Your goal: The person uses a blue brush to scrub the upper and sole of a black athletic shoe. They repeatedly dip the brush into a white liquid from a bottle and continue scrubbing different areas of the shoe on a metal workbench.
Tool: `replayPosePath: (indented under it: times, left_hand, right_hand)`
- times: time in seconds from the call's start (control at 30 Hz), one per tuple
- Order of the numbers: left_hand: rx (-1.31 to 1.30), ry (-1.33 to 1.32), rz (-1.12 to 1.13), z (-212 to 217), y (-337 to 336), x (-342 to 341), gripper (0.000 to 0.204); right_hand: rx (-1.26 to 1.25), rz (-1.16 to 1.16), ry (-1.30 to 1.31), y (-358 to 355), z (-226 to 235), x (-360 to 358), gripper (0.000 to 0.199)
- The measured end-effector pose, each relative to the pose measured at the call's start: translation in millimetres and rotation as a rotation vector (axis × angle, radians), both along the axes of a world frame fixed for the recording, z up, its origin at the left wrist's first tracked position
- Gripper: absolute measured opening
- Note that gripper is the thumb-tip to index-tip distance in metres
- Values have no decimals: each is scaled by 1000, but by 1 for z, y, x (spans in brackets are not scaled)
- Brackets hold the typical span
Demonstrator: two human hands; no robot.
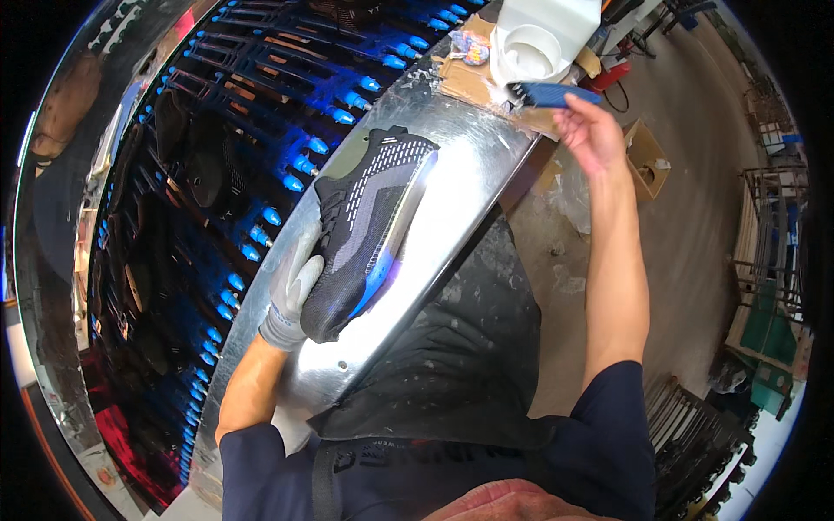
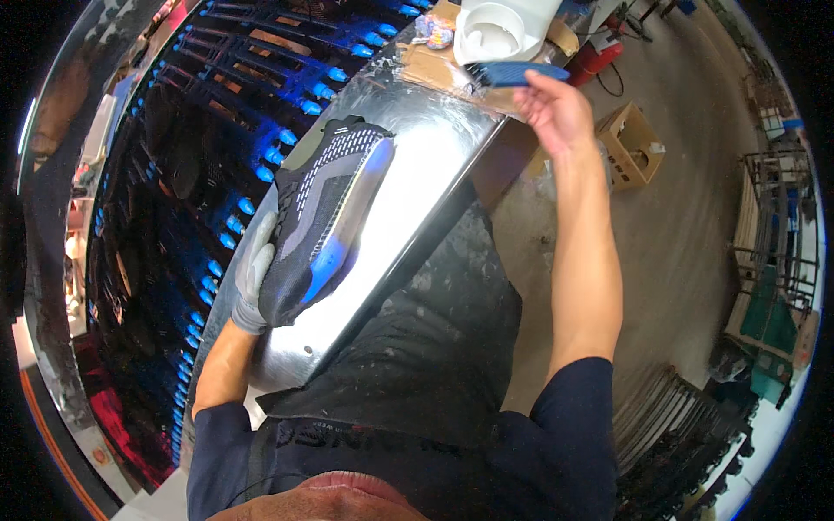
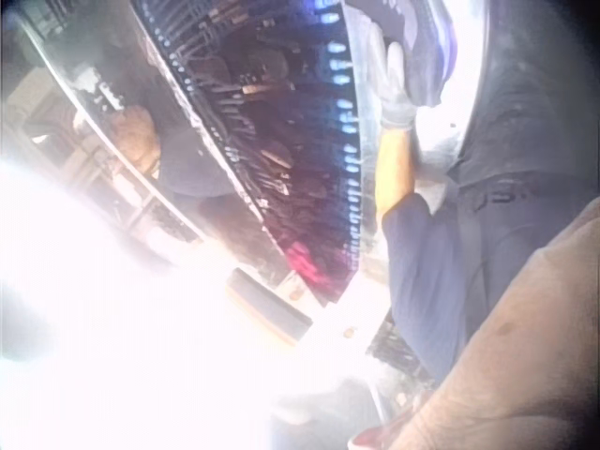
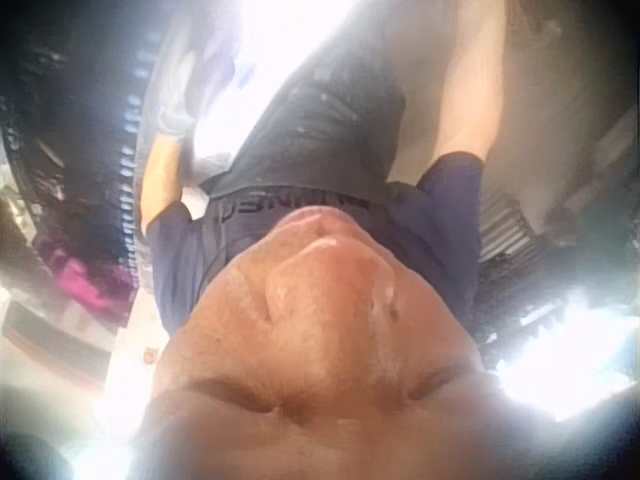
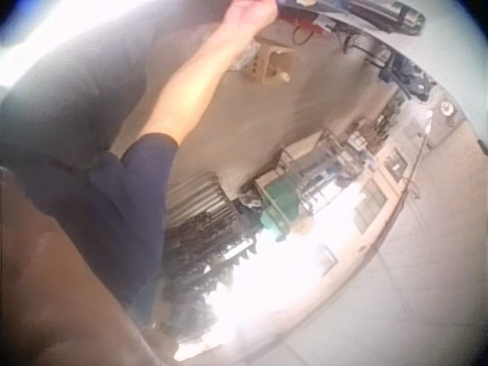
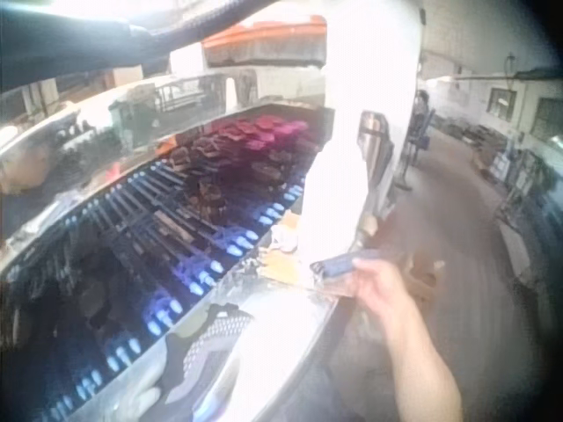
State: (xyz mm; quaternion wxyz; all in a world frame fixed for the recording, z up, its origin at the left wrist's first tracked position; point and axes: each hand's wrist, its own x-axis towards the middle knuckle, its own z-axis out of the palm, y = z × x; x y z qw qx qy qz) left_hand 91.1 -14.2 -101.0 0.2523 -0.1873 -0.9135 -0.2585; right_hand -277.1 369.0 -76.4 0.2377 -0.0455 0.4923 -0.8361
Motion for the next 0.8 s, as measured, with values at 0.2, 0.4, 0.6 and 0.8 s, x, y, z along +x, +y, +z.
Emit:
replayPosePath:
  times: [0.2, 0.4, 0.6, 0.8]
  left_hand:
    - [-14, -32, -80, 1, -3, 0, 73]
    - [170, -339, 48, -15, -16, 14, 75]
    - [625, -634, 219, 4, 2, 12, 70]
    - [696, -695, 244, -6, -4, 24, 76]
  right_hand:
    - [-206, -47, -93, -53, -24, 133, 16]
    - [85, -134, 177, -75, -32, 185, 22]
    - [91, -63, 215, -61, -18, 129, 16]
    - [123, -18, 349, -66, -8, 142, 16]
